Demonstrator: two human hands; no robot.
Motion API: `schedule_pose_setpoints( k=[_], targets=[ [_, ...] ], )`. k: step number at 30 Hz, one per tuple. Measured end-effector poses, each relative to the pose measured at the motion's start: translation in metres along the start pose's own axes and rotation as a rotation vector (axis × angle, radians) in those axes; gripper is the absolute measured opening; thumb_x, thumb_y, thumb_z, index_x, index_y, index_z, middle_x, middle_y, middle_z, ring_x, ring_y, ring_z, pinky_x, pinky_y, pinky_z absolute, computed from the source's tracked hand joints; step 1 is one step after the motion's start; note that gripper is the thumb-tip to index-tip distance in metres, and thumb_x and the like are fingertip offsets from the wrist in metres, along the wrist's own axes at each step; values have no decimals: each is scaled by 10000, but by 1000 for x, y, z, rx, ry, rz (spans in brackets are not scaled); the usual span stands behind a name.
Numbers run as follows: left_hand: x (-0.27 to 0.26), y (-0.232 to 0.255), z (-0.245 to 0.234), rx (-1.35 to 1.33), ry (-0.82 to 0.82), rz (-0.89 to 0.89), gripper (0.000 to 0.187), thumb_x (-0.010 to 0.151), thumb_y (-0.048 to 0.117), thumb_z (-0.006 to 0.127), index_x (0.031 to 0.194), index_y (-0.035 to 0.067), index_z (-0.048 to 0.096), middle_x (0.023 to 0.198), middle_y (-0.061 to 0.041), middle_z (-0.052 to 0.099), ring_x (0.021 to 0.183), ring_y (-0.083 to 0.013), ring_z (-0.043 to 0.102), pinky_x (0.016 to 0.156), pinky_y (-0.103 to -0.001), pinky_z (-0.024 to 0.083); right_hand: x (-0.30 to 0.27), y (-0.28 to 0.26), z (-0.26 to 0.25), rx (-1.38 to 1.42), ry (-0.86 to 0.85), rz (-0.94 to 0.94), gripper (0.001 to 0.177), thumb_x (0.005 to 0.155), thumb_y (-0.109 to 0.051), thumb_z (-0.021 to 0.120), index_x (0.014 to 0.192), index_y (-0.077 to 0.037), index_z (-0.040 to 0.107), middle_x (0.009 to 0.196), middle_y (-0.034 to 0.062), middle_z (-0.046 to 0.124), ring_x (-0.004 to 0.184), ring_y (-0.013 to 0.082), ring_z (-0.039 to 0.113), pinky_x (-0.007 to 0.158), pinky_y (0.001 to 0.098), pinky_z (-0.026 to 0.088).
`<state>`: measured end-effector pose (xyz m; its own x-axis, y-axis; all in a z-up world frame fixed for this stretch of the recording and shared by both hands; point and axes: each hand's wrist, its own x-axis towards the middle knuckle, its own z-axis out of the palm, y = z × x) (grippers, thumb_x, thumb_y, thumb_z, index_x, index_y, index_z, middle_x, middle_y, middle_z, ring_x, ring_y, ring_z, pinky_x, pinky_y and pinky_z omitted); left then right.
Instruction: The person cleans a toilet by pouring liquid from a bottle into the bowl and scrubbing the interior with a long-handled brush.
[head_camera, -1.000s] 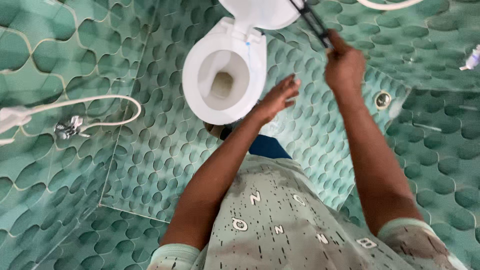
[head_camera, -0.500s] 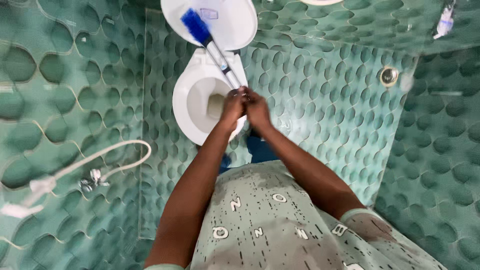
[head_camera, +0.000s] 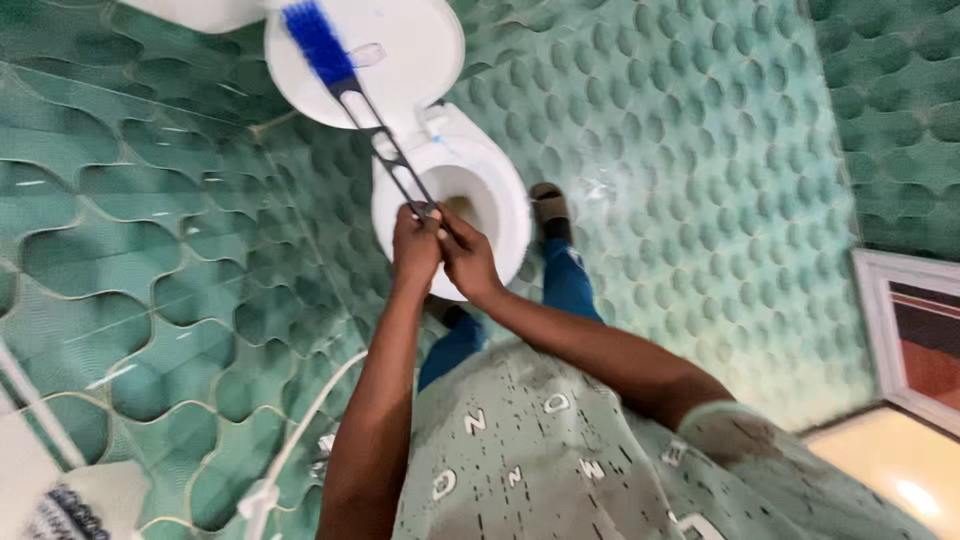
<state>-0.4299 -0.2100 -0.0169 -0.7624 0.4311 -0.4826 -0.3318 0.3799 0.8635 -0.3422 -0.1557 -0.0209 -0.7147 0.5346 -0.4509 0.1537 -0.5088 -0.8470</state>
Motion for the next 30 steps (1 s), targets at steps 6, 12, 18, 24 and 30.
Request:
schedule_pose_setpoints(
  k=[6,12,18,24,30],
  targets=[
    [-2,-4,-72,671,-44,127,256,971,211,625,1144,26,585,1030,-262,703,991,-478,649,826,-565,492,-32,40,69,-15,25,-161,552,1102,-47,475,1645,-105,389,1239,25,676,898,84,596,747,232,529],
    [6,40,-117,785,83,426,363,990,152,572,1313,-12,568,1093,-320,670,1015,-535,616,827,-586,487,-18,6,93,-164,-164,177,773,926,-46,485,1643,-251,282,981,119,667,667,158,624,554,308,574],
    [9,99,-150,1001,30,302,353,982,149,564,1316,40,598,1093,-276,697,1026,-503,638,879,-584,477,13,10,96,-150,-239,-11,671,1052,-389,588,1637,-176,338,1189,42,650,892,126,625,663,289,563],
    [-15,119,-175,836,53,266,249,1015,158,566,1236,55,617,1098,-255,708,1058,-472,651,853,-563,503,61,20,156,-159,-260,2,730,1042,-428,599,1611,-116,265,1382,18,658,892,171,573,776,337,501],
    [8,96,-183,1068,-14,416,369,843,139,677,1196,48,621,984,-288,702,952,-517,648,803,-587,505,110,61,179,-67,-293,-54,538,1077,-358,595,1485,-9,560,1343,165,700,1125,179,643,979,340,538]
  ],
)
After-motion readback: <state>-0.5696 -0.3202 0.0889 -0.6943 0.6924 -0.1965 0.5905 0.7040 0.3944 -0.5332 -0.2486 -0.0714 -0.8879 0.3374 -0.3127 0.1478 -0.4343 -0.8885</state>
